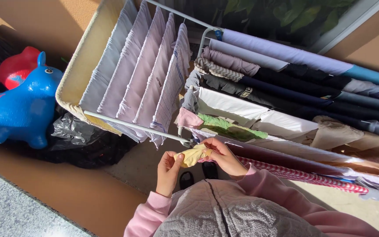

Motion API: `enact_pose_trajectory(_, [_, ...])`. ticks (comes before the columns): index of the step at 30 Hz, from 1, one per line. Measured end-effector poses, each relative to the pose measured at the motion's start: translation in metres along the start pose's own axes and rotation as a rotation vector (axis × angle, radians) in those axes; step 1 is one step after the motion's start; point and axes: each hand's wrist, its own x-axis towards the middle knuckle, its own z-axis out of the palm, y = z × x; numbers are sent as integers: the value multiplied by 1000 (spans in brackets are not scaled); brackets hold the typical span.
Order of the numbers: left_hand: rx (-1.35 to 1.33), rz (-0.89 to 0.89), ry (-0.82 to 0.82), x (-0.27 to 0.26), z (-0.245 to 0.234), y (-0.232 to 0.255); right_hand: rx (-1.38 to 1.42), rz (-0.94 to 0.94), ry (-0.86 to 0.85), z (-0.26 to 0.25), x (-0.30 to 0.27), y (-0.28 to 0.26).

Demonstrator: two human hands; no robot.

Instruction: The person takes wet clothes from a white laundry basket and hangs them on a metal drying rack on a balcony. They handle several items including a white shirt, a pink shirt, gray underwear, and a gray t-shirt, spreading each out before placing it on the rack.

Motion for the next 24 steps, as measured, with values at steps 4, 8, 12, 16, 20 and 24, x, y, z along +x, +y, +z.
enact_pose_trajectory(4, [37, 115, -129, -6, -18, -7, 71, 94, 39, -3, -3, 57])
enact_pose_trajectory(8, [47, 13, -162, -11, -17, 4, 274, 273, 1, 6, -3, 74])
enact_pose_trajectory(12, [83, 93, -98, -18, -24, 16, 254, 244, 22, 34, -16, 48])
enact_pose_trajectory(16, [11, 170, -122, -20, -38, 14, 269, 124, -2, 38, -14, 59])
enact_pose_trajectory(20, [49, 0, -185, -32, -36, 32, 37, 73, -55, 53, -20, 22])
enact_pose_trajectory(24, [-24, 96, -132, -26, -42, 15, -171, 11, 16, 59, -20, 13])
